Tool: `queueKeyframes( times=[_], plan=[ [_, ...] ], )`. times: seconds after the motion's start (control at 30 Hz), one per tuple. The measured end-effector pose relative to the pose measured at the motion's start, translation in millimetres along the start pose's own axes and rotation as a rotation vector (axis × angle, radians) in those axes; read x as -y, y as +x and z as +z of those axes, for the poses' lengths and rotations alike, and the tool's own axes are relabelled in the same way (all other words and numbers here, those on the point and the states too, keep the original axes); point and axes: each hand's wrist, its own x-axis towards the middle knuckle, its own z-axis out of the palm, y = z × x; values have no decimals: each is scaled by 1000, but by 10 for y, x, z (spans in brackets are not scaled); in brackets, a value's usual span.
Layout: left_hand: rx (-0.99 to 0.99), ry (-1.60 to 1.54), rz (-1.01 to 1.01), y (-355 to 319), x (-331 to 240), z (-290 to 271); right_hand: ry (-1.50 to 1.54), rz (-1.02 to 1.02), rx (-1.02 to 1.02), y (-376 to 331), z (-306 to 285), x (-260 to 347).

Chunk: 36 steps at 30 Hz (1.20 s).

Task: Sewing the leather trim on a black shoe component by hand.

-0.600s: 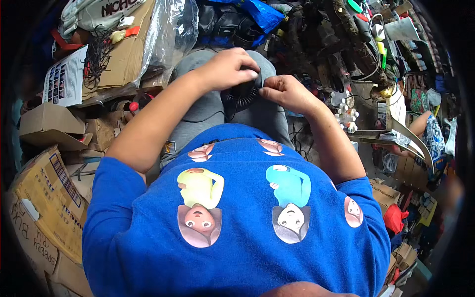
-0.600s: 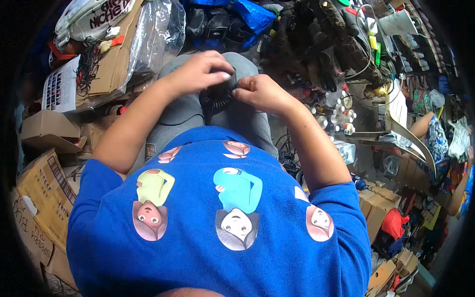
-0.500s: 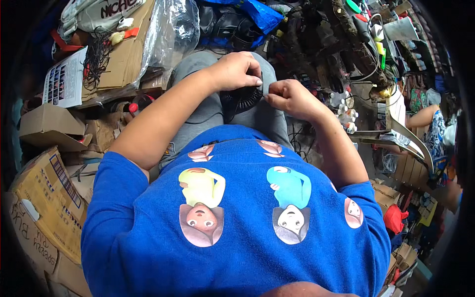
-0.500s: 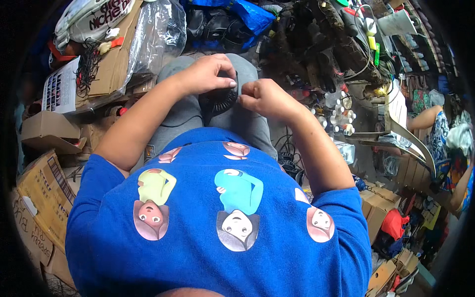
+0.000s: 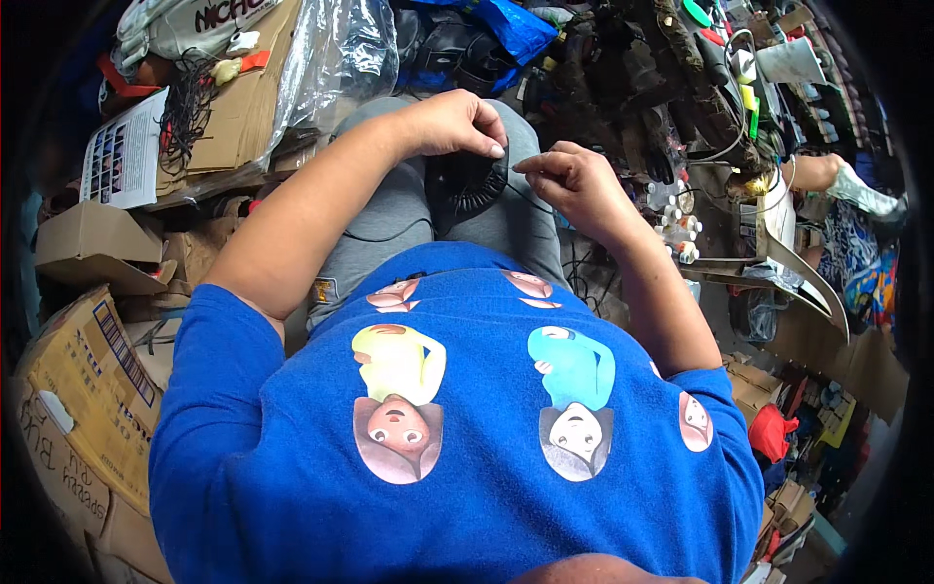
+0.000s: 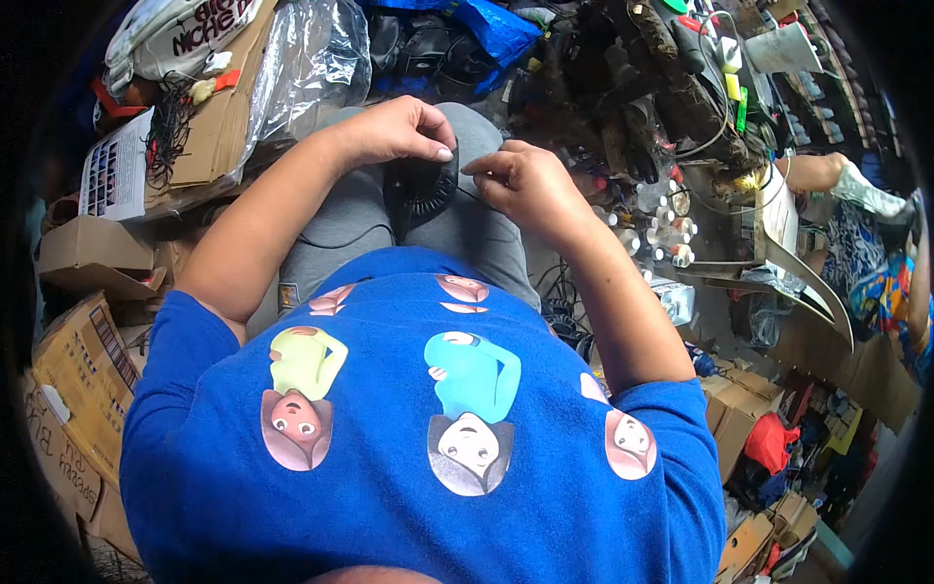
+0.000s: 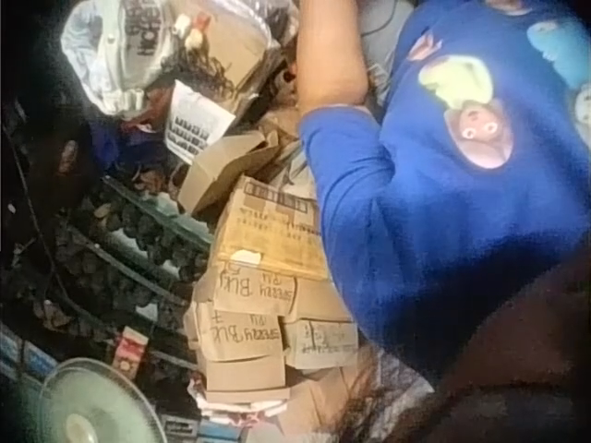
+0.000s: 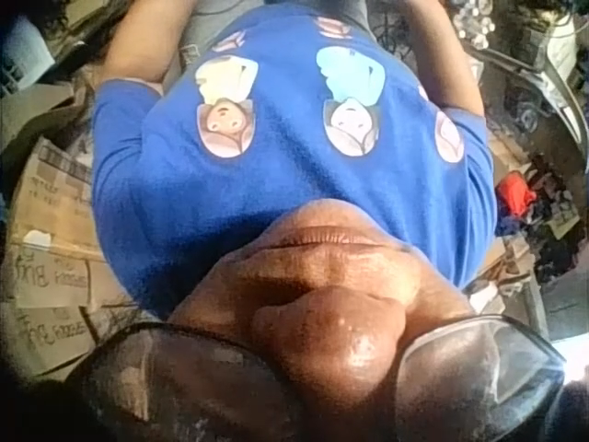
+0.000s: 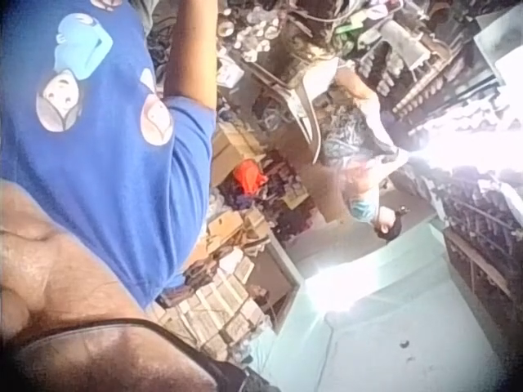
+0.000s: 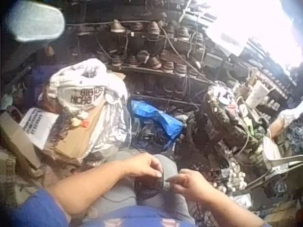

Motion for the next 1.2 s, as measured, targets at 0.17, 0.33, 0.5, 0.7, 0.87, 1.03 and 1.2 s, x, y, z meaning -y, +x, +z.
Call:
queueKeyframes(
  times=[0.17, 0.33, 0.5, 0.7, 0.87, 1.03, 1.2],
  plan=[
    [84, -36, 21, -8, 32, -23, -103, -11, 27, 43, -15, 22],
    [114, -26, 10, 5, 29, -49, -202, -64, -17, 54, 40, 66],
    [125, -38, -13, 62, 37, -52, -122, -11, -123, -38, 200, -3],
    [117, -6, -25, 99, 7, -47, -289, -131, -107, 38, 108, 35],
    [83, 96, 46, 107, 63, -11, -6, 0, 41, 174, 74, -213],
    [150, 117, 110, 86, 81, -55, 453, 148, 228, 279, 54, -507],
    [161, 117, 140, 98, 126, -68, 590, 7, 302, 392, 114, -699]
  ],
)
